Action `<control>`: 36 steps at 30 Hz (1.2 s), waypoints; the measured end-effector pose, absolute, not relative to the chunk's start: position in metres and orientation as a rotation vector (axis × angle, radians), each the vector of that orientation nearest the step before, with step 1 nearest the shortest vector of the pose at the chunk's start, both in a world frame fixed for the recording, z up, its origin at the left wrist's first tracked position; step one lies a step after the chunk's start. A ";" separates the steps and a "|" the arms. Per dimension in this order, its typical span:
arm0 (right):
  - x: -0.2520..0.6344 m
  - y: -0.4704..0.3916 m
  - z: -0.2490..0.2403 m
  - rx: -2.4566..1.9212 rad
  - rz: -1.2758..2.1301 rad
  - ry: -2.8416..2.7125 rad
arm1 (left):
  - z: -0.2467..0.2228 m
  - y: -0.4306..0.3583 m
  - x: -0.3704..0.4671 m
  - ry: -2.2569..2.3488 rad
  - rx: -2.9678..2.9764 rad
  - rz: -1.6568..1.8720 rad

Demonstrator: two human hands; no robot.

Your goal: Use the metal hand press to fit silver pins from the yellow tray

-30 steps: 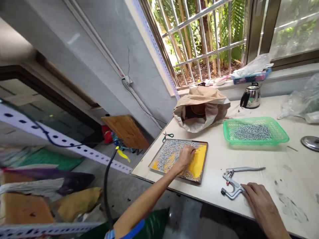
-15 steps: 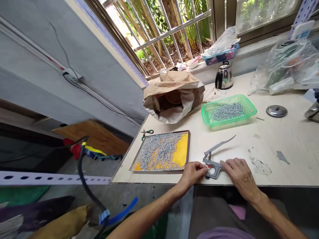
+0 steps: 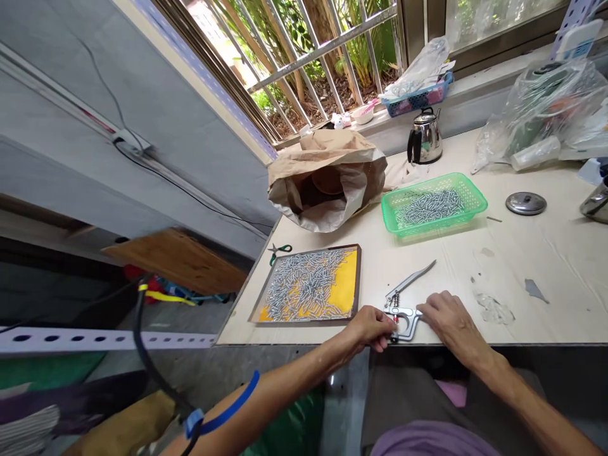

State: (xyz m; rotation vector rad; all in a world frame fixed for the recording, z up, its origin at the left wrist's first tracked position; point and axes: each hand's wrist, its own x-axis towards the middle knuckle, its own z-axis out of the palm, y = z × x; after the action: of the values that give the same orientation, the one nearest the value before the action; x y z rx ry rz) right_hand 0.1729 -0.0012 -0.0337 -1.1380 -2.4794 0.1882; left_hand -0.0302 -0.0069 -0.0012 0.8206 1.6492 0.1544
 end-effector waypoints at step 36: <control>0.187 0.056 0.007 -1.183 0.395 -2.930 | -0.003 0.021 0.014 1.394 2.454 0.066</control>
State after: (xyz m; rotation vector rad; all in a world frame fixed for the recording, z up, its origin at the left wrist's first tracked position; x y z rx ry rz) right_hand 0.1870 0.0557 0.0069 -1.1831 -2.9302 0.3953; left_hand 0.0141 0.0205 -0.0033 2.4541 1.3945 0.0664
